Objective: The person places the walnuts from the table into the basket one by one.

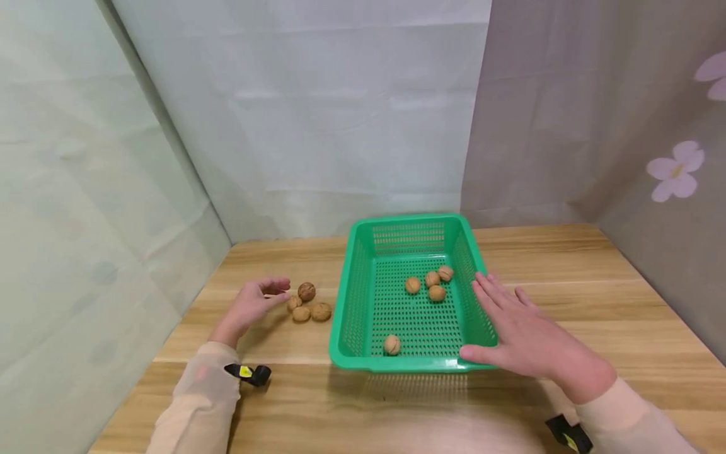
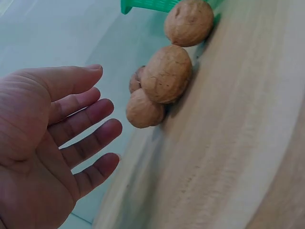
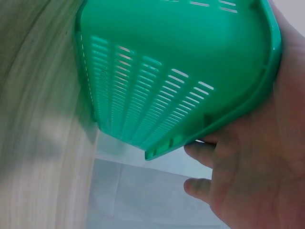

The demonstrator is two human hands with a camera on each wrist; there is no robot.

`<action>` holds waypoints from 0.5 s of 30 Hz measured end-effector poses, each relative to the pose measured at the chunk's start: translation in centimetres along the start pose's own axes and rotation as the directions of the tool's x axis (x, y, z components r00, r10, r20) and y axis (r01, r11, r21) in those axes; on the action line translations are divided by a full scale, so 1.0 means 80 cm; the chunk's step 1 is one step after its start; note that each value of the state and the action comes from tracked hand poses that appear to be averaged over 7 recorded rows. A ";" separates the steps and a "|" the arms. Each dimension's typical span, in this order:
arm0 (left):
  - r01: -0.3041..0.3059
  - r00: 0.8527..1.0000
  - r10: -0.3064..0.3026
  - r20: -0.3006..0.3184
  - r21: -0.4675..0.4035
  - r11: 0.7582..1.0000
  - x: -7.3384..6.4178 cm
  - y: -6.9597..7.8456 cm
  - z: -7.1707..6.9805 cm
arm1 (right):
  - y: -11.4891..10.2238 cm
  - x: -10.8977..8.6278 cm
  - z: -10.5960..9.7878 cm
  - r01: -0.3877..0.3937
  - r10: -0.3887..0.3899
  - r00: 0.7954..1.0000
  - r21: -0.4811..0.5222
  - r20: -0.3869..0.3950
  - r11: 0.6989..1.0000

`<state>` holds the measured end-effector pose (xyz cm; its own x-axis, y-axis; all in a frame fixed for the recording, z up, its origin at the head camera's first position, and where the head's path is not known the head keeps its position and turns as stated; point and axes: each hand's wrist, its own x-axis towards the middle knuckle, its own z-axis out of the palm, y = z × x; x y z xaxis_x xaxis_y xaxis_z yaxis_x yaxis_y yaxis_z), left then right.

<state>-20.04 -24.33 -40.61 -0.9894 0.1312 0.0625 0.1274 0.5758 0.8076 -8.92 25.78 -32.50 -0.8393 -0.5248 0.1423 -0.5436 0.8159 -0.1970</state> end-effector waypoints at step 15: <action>-0.011 0.998 0.007 0.062 0.070 0.997 0.001 -0.011 0.014 | -0.004 0.000 -0.001 -0.016 0.016 1.000 -0.034 0.001 0.999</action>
<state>-20.17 -23.92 -41.97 -0.9822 0.1853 0.0316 0.1433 0.6297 0.7635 -8.73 25.56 -32.33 -0.8477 -0.5122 0.1379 -0.5296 0.8319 -0.1659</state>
